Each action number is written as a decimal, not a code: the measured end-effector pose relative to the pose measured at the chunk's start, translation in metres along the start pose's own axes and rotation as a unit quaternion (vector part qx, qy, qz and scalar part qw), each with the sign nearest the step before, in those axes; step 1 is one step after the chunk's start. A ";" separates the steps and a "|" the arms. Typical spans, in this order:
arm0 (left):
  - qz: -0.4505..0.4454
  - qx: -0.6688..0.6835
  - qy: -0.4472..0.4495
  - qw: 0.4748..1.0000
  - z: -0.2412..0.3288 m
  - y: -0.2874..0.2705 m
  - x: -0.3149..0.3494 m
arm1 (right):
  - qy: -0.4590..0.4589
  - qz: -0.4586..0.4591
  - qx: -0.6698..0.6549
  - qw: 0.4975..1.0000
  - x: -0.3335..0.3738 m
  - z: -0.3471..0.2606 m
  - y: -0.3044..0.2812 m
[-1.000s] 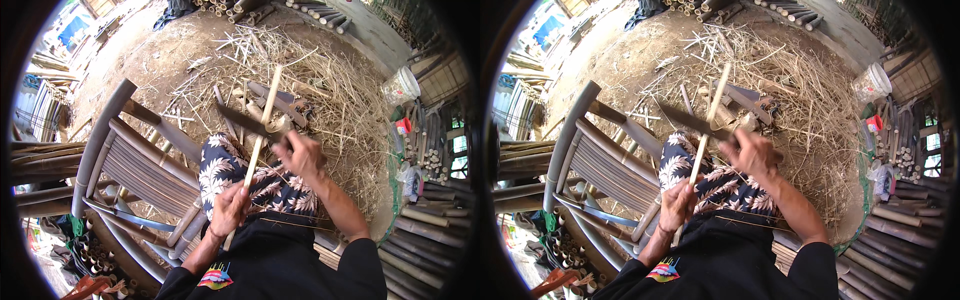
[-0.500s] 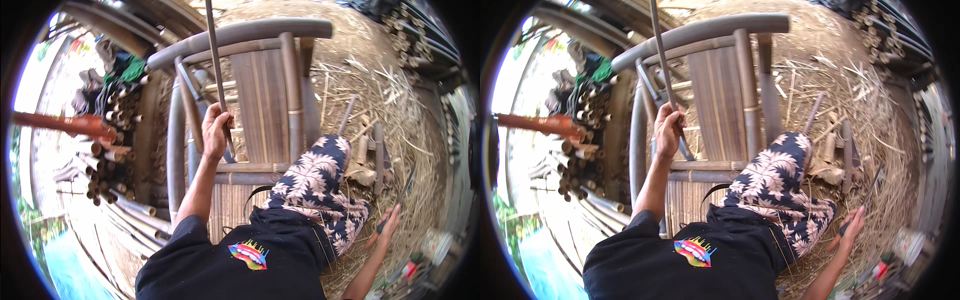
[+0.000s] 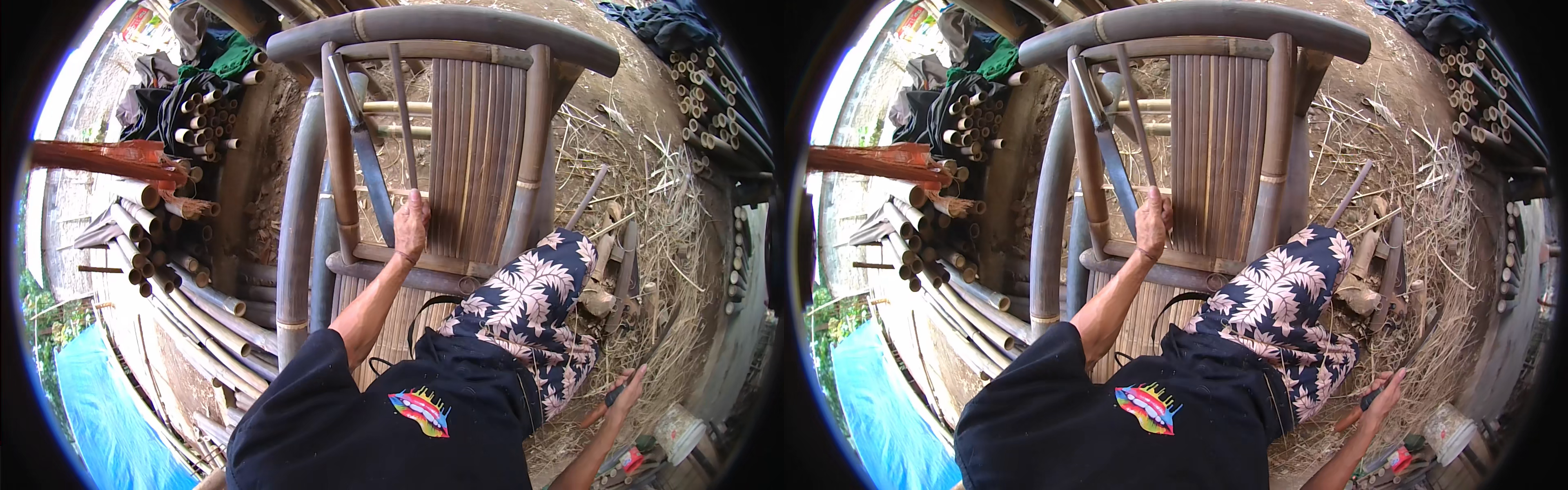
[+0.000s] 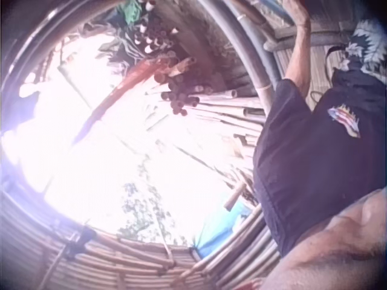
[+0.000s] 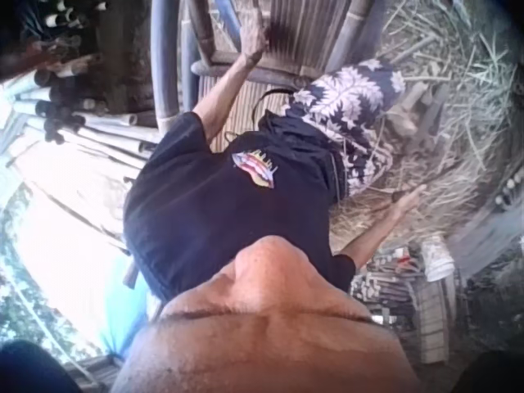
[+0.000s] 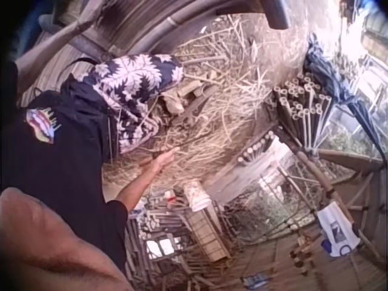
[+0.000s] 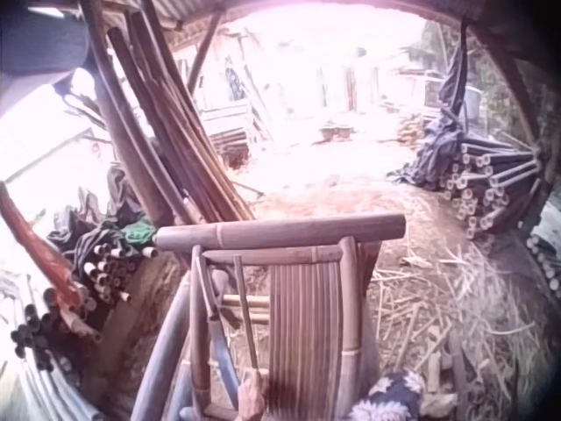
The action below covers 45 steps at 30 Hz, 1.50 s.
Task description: The person uses a machete to shave and refine thin strips of bamboo while holding them against a piece of wood in their lap.
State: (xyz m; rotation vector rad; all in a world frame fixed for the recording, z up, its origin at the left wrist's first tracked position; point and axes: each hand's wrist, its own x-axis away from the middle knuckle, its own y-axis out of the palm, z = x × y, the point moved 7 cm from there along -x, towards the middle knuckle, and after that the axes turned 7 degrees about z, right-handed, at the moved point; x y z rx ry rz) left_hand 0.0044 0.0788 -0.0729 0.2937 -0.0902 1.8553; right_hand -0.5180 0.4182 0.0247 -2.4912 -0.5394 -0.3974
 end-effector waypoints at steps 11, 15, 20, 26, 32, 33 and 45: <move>0.122 -0.385 0.372 0.836 0.189 0.043 -0.027 | -0.036 -0.046 -0.020 0.998 -0.003 -0.025 0.020; 0.081 -0.480 0.344 0.803 0.203 0.075 -0.088 | -0.038 -0.070 -0.044 0.996 -0.011 -0.030 0.032; 0.151 -0.469 0.253 0.833 0.207 0.052 -0.085 | -0.020 -0.058 -0.070 0.996 -0.004 -0.012 0.022; 0.156 -0.525 0.132 0.826 0.207 0.010 -0.109 | 0.009 -0.036 -0.062 0.997 -0.009 0.015 0.006; 0.107 -0.565 0.102 0.812 0.197 0.014 -0.141 | 0.017 -0.034 -0.080 0.996 -0.011 0.016 0.003; 0.104 -0.567 0.105 0.810 0.195 0.017 -0.141 | 0.028 -0.034 -0.088 0.995 -0.012 0.023 0.001; 0.035 -0.604 0.148 0.782 0.198 0.023 -0.145 | 0.053 -0.042 -0.065 0.996 -0.005 0.044 0.010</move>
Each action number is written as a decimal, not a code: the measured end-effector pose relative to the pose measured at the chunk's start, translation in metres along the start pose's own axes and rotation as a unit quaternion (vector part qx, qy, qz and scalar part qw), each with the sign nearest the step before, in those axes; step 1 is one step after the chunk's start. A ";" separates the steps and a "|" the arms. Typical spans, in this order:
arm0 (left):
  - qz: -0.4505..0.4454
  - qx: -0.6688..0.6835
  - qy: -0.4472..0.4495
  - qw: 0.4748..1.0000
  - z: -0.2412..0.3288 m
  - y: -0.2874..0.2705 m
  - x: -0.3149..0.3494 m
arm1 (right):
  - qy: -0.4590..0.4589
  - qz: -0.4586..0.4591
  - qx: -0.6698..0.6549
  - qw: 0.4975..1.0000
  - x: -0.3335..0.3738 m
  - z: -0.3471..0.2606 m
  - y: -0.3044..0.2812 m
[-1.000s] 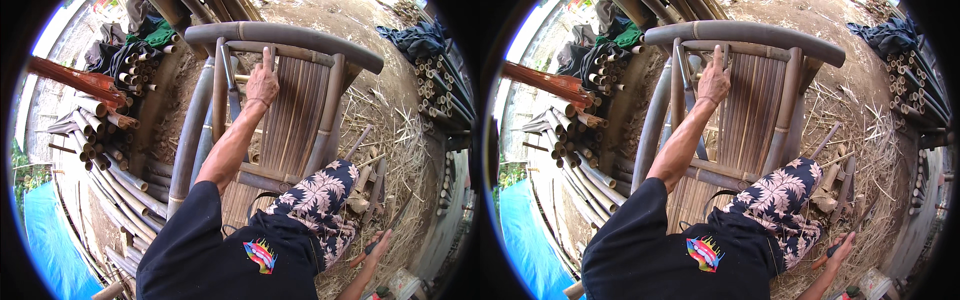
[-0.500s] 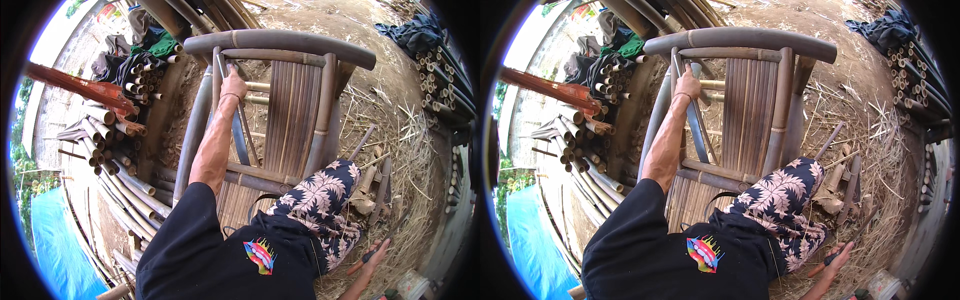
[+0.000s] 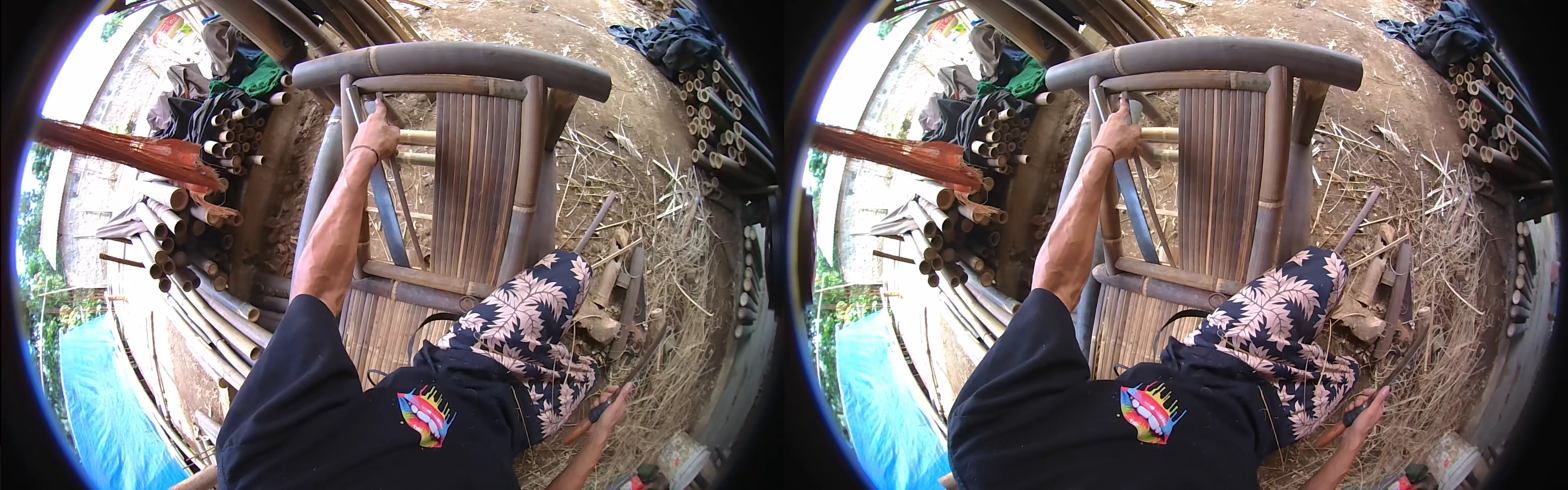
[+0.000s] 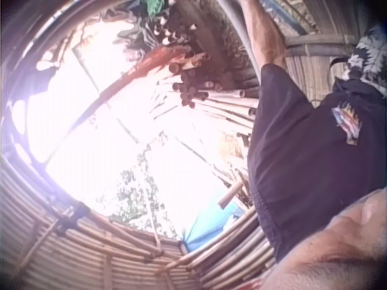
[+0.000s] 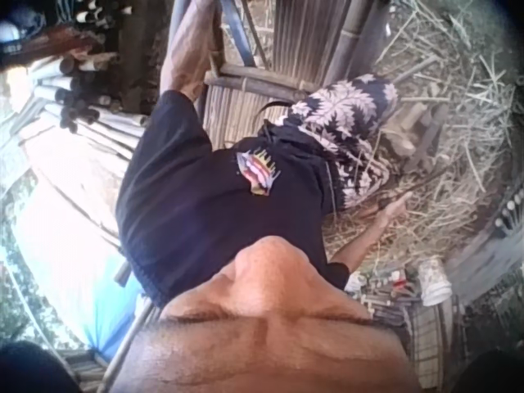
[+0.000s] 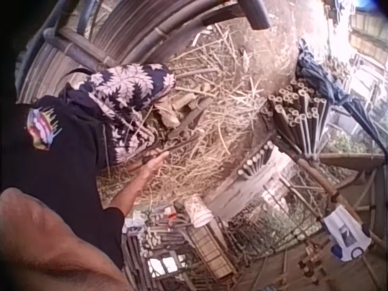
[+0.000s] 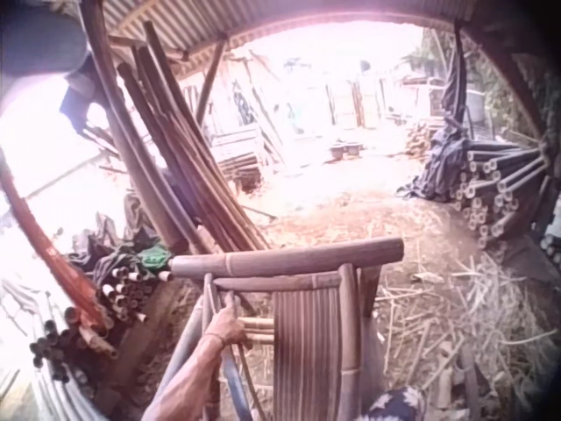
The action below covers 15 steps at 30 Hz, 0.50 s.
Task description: The person uses a machete to shave and refine thin strips of bamboo while holding them against a piece of wood in their lap.
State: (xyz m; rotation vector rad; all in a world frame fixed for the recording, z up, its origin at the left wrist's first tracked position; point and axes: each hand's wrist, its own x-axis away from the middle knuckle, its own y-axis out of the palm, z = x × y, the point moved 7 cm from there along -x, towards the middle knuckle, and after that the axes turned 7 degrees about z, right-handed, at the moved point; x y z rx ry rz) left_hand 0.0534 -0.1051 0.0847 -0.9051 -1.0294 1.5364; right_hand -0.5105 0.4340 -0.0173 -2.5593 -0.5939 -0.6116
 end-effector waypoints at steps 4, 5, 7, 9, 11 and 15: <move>-0.156 -0.144 0.086 0.973 -0.043 0.022 -0.048 | -0.017 -0.049 -0.004 0.999 0.002 -0.004 0.018; -0.140 -0.128 0.077 0.979 -0.024 0.021 -0.041 | -0.021 -0.053 -0.017 0.998 0.002 -0.001 0.020; -0.032 -0.081 0.066 0.994 -0.002 0.002 -0.026 | -0.009 -0.051 -0.049 0.997 0.001 0.008 0.022; -0.140 -0.110 0.054 0.983 0.005 -0.001 -0.018 | 0.004 -0.041 -0.057 0.998 0.010 0.013 0.022; -0.105 -0.099 0.105 0.984 0.021 -0.004 -0.014 | 0.009 -0.043 -0.079 0.996 0.007 0.025 0.019; 0.038 -0.007 0.061 0.997 0.046 -0.030 0.008 | 0.012 -0.033 -0.094 0.995 0.009 0.034 0.003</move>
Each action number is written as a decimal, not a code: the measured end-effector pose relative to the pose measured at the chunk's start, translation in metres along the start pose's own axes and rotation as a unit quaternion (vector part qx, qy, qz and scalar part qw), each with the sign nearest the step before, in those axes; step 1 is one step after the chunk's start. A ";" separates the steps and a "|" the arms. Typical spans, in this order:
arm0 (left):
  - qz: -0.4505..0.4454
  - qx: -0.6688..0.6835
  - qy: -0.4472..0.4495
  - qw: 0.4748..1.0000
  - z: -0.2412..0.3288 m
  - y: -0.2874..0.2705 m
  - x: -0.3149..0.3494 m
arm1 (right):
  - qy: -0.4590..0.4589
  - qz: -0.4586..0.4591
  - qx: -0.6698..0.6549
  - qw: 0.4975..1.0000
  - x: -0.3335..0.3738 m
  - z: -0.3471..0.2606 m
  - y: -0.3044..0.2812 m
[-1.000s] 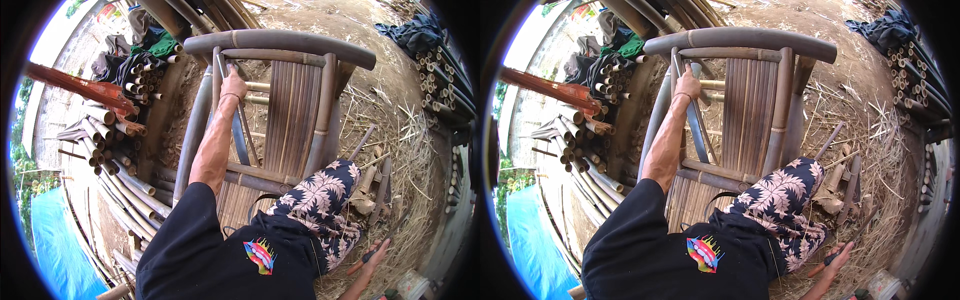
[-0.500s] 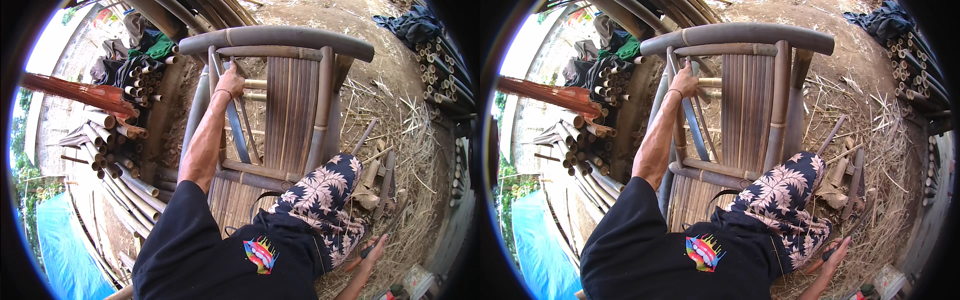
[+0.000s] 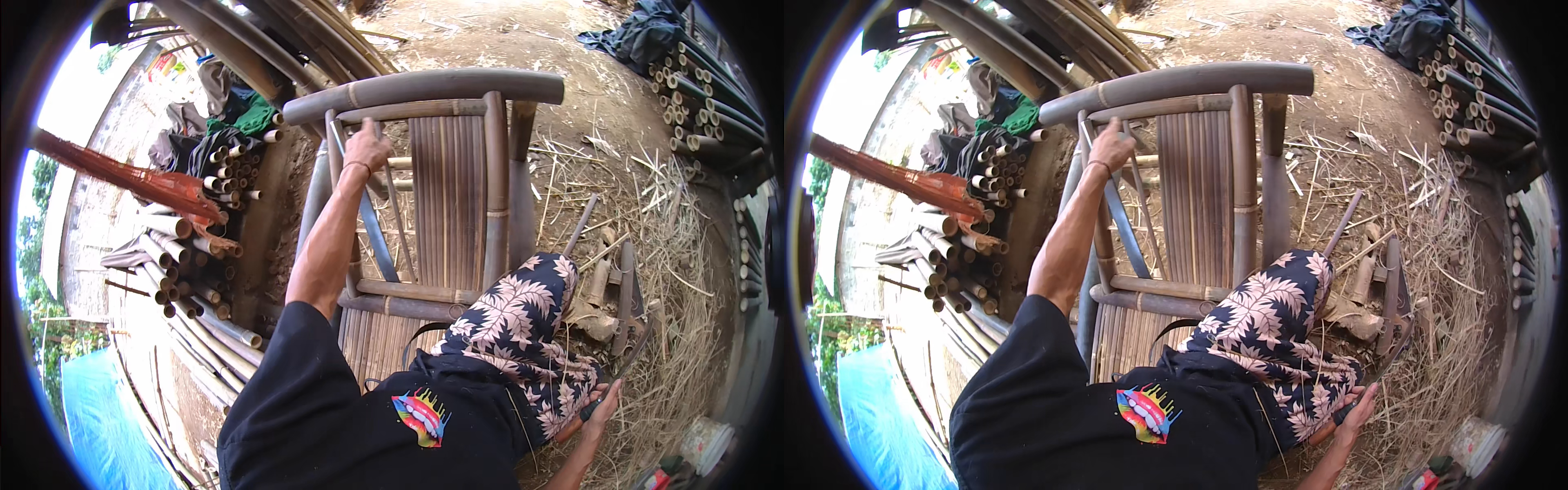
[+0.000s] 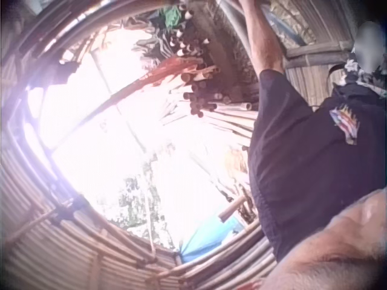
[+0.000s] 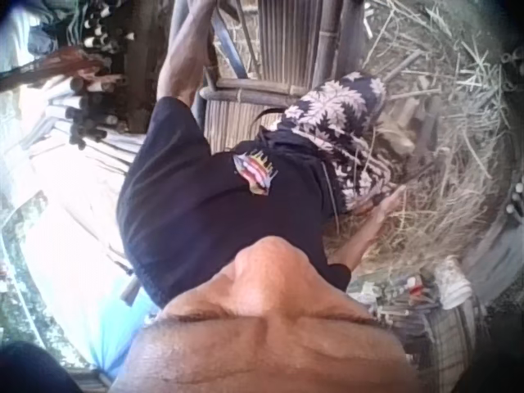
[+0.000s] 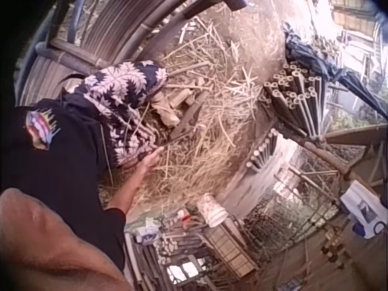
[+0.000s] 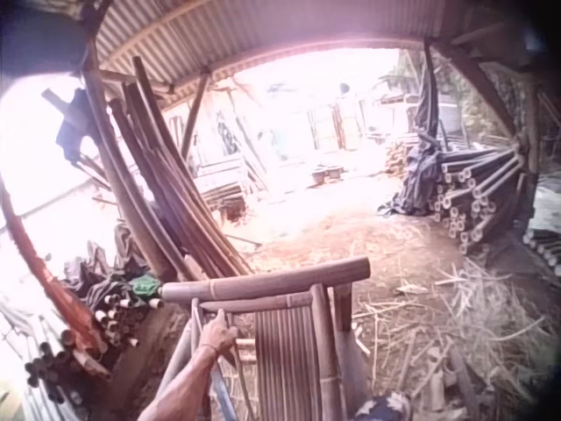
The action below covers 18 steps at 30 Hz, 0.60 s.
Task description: The person uses a machete to shave and refine thin strips of bamboo while holding them against a piece of wood in their lap.
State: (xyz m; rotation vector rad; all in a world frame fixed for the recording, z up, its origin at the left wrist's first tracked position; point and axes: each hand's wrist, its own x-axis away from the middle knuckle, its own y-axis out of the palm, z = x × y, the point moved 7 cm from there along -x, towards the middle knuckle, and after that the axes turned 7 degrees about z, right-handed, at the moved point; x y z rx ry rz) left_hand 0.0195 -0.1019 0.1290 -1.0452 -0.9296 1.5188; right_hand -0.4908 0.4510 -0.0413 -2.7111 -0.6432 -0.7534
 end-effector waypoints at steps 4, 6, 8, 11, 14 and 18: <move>-0.071 0.390 -0.211 0.894 -0.038 0.083 -0.022 | 0.001 0.019 0.000 1.000 0.002 -0.003 -0.016; -0.053 0.326 -0.168 0.929 0.009 0.082 0.002 | 0.003 0.048 0.011 0.999 0.003 -0.002 -0.029; -0.102 0.496 -0.209 0.837 0.030 0.080 0.009 | 0.000 0.045 -0.003 0.999 0.005 -0.005 -0.029; 0.007 0.380 -0.109 0.918 0.006 0.045 0.024 | 0.008 0.040 0.008 0.999 0.008 -0.011 -0.020; 0.044 0.339 -0.131 0.931 -0.050 0.066 0.092 | -0.003 0.030 -0.002 1.000 0.022 -0.022 -0.010; -0.175 0.393 -0.397 0.811 -0.090 0.155 0.239 | 0.023 0.029 -0.016 0.999 0.019 0.000 -0.019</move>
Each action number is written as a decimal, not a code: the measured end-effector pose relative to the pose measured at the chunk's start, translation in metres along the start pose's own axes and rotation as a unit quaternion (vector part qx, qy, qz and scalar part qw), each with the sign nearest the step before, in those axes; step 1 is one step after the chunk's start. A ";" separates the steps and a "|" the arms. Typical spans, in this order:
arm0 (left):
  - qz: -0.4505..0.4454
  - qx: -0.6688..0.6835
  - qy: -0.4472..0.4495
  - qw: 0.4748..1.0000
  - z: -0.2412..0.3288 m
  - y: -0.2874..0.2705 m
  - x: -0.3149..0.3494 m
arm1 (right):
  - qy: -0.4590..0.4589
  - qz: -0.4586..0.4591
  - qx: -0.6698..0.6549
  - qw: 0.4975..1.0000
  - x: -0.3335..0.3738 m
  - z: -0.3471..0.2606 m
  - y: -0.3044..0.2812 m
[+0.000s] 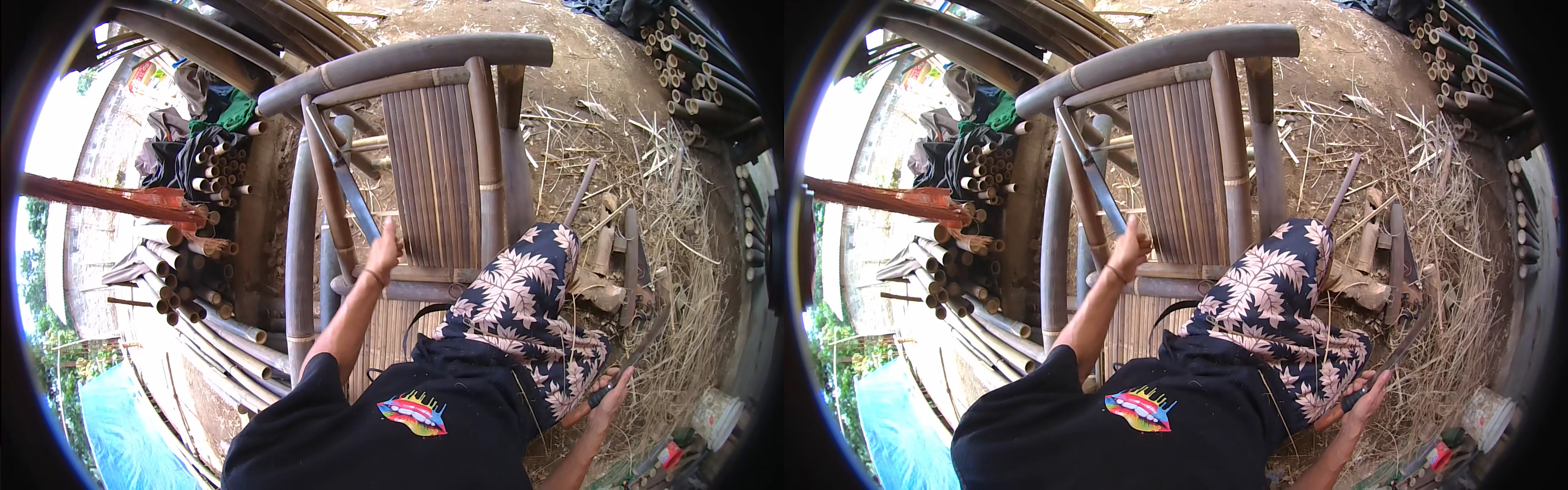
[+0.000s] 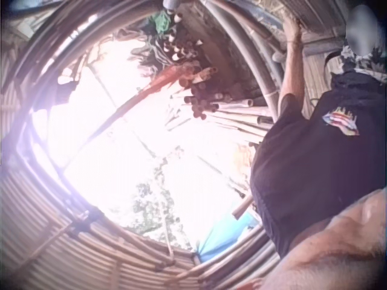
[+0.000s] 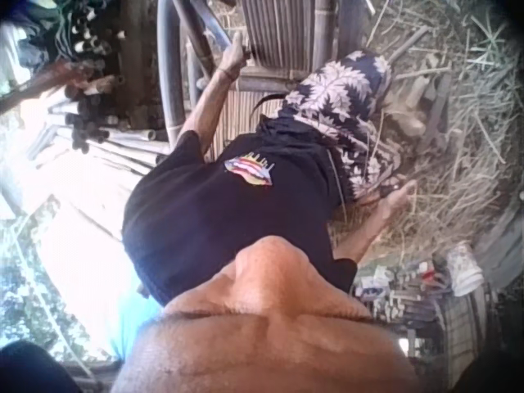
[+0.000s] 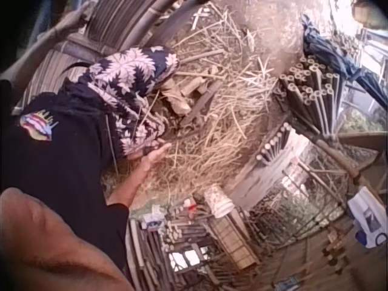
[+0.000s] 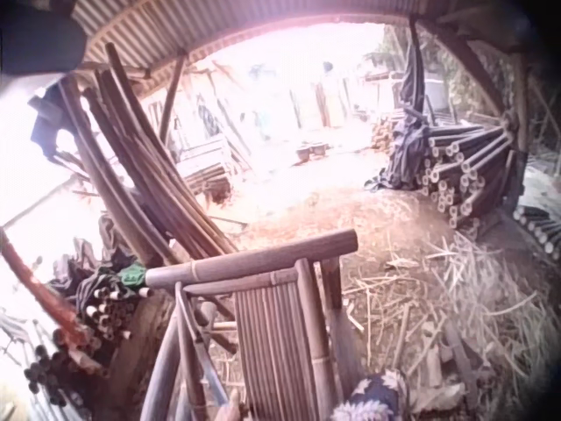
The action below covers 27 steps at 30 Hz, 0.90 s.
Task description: The person uses a machete to shave and refine thin strips of bamboo while holding them against a piece of wood in their lap.
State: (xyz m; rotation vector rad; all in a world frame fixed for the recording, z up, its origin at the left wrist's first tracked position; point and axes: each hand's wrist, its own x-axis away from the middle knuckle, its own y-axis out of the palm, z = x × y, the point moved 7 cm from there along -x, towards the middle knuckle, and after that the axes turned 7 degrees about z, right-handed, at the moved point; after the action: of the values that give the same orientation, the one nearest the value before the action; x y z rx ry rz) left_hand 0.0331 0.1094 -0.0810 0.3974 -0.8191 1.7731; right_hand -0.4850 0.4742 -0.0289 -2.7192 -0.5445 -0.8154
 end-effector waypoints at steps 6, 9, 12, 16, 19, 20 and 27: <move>0.011 0.093 0.050 0.994 -0.015 -0.002 0.009 | 0.000 0.002 0.014 1.000 0.008 -0.003 0.004; -0.027 -0.002 0.097 0.995 -0.011 -0.003 -0.004 | 0.013 -0.014 -0.016 1.000 0.005 -0.005 0.008; -0.105 -0.326 0.234 0.910 0.029 0.013 -0.002 | 0.034 -0.033 -0.081 0.996 -0.005 -0.020 0.010; -0.056 -0.601 0.336 0.723 0.114 0.095 0.074 | -0.064 0.023 0.026 0.997 -0.023 -0.069 -0.021; -0.176 -0.284 0.526 0.782 0.183 0.203 0.170 | -0.084 0.081 -0.038 0.992 -0.029 -0.077 -0.057; -0.243 -0.244 0.506 0.791 0.190 0.249 0.190 | -0.090 0.096 -0.069 0.989 -0.037 -0.075 -0.066; -0.363 -0.385 0.488 0.694 0.063 0.605 0.112 | 0.139 0.148 0.073 0.977 -0.067 0.125 -0.144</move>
State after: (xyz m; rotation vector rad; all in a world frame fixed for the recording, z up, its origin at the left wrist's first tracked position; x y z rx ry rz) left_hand -0.5749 0.0395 -0.1684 -0.6914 -0.4193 0.5634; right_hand -0.5372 0.6271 -0.1501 -2.4161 -0.1299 -1.0048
